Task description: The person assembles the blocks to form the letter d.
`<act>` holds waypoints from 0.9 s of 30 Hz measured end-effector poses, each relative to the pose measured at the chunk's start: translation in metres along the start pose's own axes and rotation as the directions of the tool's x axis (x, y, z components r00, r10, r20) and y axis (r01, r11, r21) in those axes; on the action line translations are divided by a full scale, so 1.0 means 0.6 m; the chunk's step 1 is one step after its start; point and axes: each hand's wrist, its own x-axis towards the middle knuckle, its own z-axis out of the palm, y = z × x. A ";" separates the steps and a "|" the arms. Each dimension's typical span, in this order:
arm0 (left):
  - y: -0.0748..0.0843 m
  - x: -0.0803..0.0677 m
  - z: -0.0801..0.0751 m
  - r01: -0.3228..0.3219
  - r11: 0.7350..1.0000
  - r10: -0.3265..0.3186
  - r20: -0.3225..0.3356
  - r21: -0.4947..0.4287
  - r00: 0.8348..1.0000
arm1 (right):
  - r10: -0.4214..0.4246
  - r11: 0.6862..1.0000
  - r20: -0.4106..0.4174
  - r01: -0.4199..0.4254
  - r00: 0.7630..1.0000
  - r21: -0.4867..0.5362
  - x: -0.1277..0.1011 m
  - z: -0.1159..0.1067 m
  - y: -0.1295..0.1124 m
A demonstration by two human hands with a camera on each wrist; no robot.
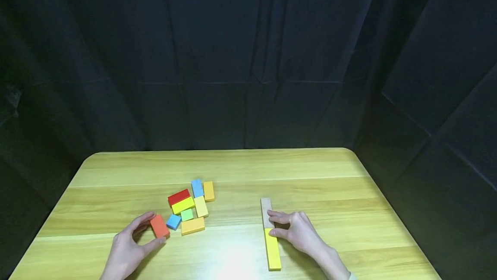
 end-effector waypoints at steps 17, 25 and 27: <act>0.005 0.002 0.013 -0.019 0.998 0.014 -0.074 -0.059 0.997 | 0.009 1.000 0.001 -0.009 1.000 -0.002 0.000 -0.001 0.001; 0.005 -0.001 0.023 -0.049 0.995 0.043 -0.069 -0.081 0.997 | 0.001 1.000 0.023 -0.001 1.000 0.010 -0.001 -0.001 0.000; 0.008 0.000 0.027 -0.061 0.994 0.054 -0.074 -0.088 0.996 | -0.010 1.000 0.021 0.010 1.000 0.004 0.000 -0.001 0.000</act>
